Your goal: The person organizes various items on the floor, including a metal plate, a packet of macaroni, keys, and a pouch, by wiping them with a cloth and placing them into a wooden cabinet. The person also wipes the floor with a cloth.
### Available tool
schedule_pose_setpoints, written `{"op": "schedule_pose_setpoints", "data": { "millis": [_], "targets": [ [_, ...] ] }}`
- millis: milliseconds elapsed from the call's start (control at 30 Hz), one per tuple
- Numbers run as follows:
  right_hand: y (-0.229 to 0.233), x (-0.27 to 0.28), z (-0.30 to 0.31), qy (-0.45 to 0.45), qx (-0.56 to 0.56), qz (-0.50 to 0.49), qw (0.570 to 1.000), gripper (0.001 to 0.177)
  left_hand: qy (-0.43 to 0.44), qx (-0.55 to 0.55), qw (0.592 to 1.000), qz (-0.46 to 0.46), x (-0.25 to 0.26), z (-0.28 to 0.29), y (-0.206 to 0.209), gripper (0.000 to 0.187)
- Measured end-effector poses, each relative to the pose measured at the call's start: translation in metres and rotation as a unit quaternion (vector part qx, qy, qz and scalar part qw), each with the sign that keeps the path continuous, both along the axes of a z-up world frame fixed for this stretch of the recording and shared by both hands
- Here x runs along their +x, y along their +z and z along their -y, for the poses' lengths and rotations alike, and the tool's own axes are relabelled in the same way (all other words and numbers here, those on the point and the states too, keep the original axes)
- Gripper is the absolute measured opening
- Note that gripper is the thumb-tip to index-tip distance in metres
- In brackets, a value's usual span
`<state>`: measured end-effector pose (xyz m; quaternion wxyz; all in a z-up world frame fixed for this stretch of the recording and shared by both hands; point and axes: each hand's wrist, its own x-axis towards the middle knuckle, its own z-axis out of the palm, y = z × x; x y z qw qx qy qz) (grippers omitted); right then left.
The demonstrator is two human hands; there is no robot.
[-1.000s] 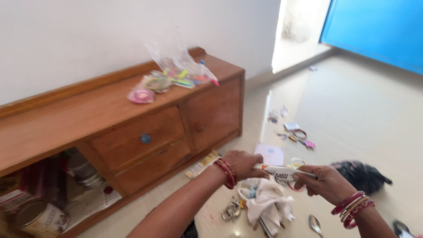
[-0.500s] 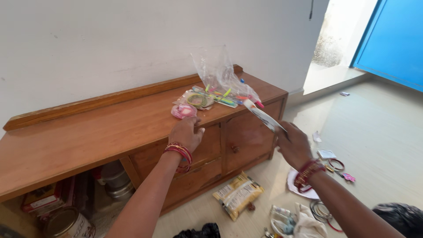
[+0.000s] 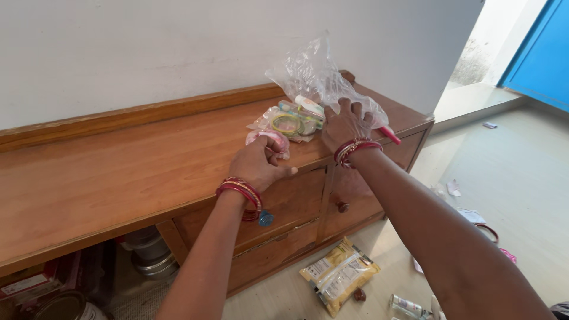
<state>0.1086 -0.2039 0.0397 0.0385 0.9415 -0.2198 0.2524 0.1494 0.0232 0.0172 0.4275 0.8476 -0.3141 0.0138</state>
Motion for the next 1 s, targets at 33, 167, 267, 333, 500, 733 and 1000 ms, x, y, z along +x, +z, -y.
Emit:
{"op": "schedule_pose_setpoints", "data": {
  "millis": [33,167,267,333,500,733,1000],
  "targets": [
    [0.000,0.006,0.000,0.009,0.015,-0.010,1.000,0.041,0.004,0.003,1.000,0.014,-0.001,-0.001,0.001,0.057],
    [-0.005,0.000,0.006,0.070,0.021,0.057,0.996,0.050,0.027,0.021,0.999,0.022,-0.002,0.002,-0.006,0.055],
    [-0.006,-0.035,0.010,0.117,-0.035,0.144,0.982,0.046,0.024,0.016,0.999,0.024,-0.001,0.004,-0.012,0.050],
    [-0.011,-0.071,0.013,0.136,-0.054,0.150,0.978,0.041,0.021,0.007,0.998,0.050,0.002,0.005,-0.012,0.047],
    [-0.054,-0.218,0.039,0.138,-0.036,0.028,0.989,0.033,0.033,-0.037,0.994,0.101,-0.018,0.005,-0.023,0.035],
    [-0.152,-0.403,0.080,0.022,0.147,-0.148,0.978,0.039,-0.108,-0.059,0.992,0.017,-0.167,0.056,-0.081,0.024],
    [-0.302,-0.564,0.141,-0.061,0.316,-0.211,0.923,0.040,-0.367,0.293,0.883,0.025,-0.348,0.170,-0.168,0.045]
  ]
}}
